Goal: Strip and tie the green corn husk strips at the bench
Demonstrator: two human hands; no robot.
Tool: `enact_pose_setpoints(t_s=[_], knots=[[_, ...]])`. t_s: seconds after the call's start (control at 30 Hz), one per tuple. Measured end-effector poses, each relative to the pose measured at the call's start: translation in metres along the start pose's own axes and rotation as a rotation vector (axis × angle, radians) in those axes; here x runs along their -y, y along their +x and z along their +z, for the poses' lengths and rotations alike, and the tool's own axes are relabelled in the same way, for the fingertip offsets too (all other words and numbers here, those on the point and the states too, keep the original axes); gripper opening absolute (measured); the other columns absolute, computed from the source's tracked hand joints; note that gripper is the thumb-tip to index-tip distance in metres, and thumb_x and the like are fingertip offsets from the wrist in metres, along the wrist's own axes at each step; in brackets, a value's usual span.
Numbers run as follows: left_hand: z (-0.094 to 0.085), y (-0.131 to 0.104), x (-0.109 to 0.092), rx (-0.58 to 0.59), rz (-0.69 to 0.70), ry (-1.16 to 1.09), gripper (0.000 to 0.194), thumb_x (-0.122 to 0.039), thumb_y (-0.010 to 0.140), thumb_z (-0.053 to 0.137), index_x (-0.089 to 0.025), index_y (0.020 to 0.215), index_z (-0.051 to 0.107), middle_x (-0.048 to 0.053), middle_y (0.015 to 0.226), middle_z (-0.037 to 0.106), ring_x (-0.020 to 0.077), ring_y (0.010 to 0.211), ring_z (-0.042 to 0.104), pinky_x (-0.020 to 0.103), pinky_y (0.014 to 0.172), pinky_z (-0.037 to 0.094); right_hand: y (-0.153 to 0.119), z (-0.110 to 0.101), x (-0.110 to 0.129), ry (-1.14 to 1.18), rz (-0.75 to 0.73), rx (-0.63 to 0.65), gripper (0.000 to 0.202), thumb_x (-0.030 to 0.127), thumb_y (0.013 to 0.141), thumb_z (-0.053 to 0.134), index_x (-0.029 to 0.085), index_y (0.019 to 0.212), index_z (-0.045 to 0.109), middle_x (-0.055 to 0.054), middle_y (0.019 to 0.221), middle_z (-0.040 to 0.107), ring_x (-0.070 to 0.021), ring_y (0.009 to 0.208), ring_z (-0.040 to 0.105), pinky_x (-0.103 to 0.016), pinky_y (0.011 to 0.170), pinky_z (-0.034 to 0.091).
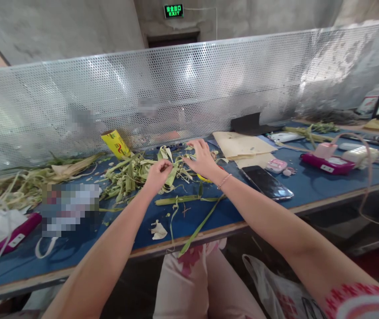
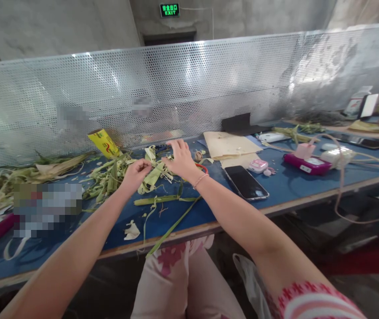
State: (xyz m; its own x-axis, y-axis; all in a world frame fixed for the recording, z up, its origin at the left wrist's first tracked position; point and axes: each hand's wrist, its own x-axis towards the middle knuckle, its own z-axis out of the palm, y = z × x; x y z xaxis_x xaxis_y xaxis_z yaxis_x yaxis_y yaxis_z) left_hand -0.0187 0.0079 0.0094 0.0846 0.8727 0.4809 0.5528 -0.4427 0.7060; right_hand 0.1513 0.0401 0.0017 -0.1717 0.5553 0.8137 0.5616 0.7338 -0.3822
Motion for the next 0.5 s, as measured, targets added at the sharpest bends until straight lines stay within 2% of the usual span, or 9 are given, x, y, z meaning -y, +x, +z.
enact_pose_setpoints(t_s=[0.03, 0.1, 0.17, 0.23, 0.33, 0.5], knots=[[-0.001, 0.000, -0.001, 0.009, 0.032, 0.053, 0.005, -0.021, 0.066, 0.049, -0.017, 0.063, 0.050, -0.003, 0.056, 0.047, 0.0102, 0.054, 0.042, 0.023, 0.055, 0.033, 0.000, -0.001, 0.000, -0.025, -0.121, 0.071, 0.024, 0.024, 0.073, 0.054, 0.016, 0.094, 0.048, -0.011, 0.102, 0.050, -0.0226, 0.100, 0.043, -0.039, 0.088, 0.032], [-0.002, 0.000, -0.002, 0.039, 0.109, 0.157, 0.005, -0.020, 0.067, 0.048, -0.018, 0.065, 0.051, -0.001, 0.063, 0.053, 0.0124, 0.062, 0.047, 0.025, 0.063, 0.036, 0.000, -0.001, 0.002, -0.045, -0.304, 0.299, 0.013, 0.019, 0.078, 0.047, 0.016, 0.090, 0.051, -0.010, 0.095, 0.054, -0.0202, 0.093, 0.047, -0.036, 0.085, 0.035], [-0.003, 0.000, -0.002, 0.055, 0.173, 0.239, 0.006, -0.020, 0.068, 0.047, -0.018, 0.068, 0.053, 0.001, 0.070, 0.056, 0.0147, 0.070, 0.051, 0.026, 0.070, 0.037, 0.000, 0.003, 0.003, -0.072, -0.375, 0.478, 0.012, 0.016, 0.082, 0.040, 0.014, 0.081, 0.052, -0.008, 0.082, 0.055, -0.0176, 0.080, 0.049, -0.032, 0.077, 0.038], [-0.003, 0.001, -0.002, 0.055, 0.198, 0.292, 0.007, -0.020, 0.069, 0.046, -0.019, 0.070, 0.053, 0.002, 0.074, 0.058, 0.0163, 0.075, 0.052, 0.028, 0.073, 0.037, -0.001, 0.007, 0.005, -0.109, -0.382, 0.514, 0.018, 0.014, 0.084, 0.036, 0.013, 0.076, 0.051, -0.008, 0.077, 0.053, -0.0164, 0.074, 0.048, -0.031, 0.072, 0.038], [-0.001, 0.000, -0.001, 0.044, 0.176, 0.306, 0.007, -0.019, 0.071, 0.044, -0.019, 0.070, 0.052, 0.002, 0.074, 0.058, 0.0165, 0.074, 0.052, 0.028, 0.072, 0.037, -0.004, 0.012, 0.007, -0.099, -0.331, 0.484, 0.017, 0.011, 0.084, 0.035, 0.014, 0.074, 0.049, -0.007, 0.075, 0.051, -0.0149, 0.071, 0.046, -0.028, 0.069, 0.037], [0.000, -0.003, -0.004, 0.040, 0.126, 0.259, 0.006, -0.019, 0.072, 0.044, -0.019, 0.069, 0.049, -0.002, 0.059, 0.048, 0.0120, 0.057, 0.044, 0.024, 0.059, 0.033, -0.006, 0.012, 0.010, -0.030, -0.213, 0.489, 0.016, 0.004, 0.077, 0.035, 0.015, 0.072, 0.045, -0.003, 0.068, 0.048, -0.0124, 0.061, 0.040, -0.025, 0.060, 0.032]])
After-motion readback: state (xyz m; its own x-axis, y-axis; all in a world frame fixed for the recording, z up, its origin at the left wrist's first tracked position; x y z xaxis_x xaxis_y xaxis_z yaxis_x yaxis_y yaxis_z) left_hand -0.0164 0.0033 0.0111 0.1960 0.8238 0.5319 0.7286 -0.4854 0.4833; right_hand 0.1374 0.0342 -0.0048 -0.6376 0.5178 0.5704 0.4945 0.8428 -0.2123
